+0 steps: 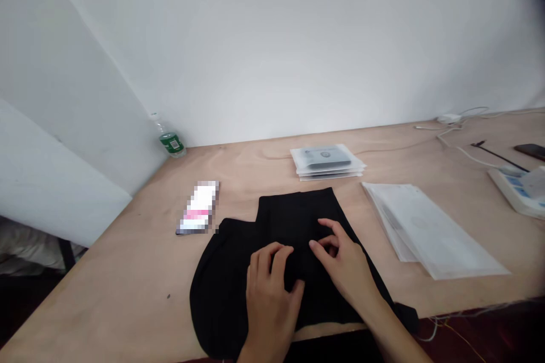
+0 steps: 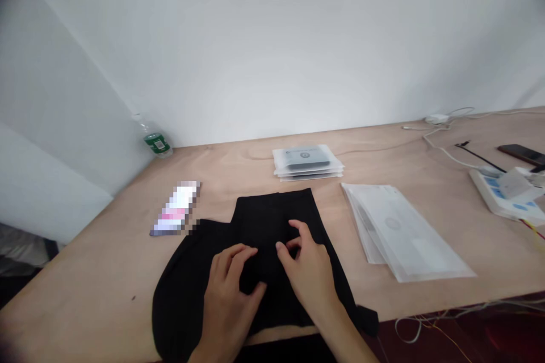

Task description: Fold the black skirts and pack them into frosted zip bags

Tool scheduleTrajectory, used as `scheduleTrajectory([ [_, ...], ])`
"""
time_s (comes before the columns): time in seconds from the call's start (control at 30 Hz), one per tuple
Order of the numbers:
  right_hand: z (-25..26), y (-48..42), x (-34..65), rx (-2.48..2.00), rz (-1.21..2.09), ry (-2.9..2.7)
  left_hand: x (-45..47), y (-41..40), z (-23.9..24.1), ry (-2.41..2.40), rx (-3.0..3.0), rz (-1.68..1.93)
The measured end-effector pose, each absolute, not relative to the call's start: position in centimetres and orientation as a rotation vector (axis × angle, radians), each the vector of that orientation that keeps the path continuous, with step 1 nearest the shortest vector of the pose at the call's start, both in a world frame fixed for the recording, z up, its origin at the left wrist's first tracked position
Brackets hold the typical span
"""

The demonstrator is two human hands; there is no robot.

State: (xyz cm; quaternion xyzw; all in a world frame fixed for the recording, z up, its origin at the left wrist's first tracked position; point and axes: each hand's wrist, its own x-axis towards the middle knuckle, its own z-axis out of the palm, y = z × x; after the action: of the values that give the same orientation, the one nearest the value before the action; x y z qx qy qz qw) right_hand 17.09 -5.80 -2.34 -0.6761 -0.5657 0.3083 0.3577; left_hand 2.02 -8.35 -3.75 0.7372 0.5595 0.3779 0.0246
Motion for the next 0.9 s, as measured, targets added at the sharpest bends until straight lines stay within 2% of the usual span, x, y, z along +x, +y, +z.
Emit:
scheduleTrajectory([
  [0.2, -2.4, -5.3, 17.5, -1.695, 0.692, -1.471, 2.5, -8.1, -3.7, 1.550, 2.303, 1.398],
  [0.43, -1.3, -5.2, 16.7, -1.592, 0.218, -1.775, 4.0, -7.5, -3.8, 1.463, 2.311, 1.482],
  [0.63, -3.0, -4.0, 16.3, -1.723, 0.323, -2.240, 4.0, -7.2, -4.4, 1.464, 2.371, 1.252],
  [0.9, -3.3, -4.3, 17.8, -1.824, 0.307, -2.161, 3.1, -7.5, -4.9, 1.423, 2.488, 1.238],
])
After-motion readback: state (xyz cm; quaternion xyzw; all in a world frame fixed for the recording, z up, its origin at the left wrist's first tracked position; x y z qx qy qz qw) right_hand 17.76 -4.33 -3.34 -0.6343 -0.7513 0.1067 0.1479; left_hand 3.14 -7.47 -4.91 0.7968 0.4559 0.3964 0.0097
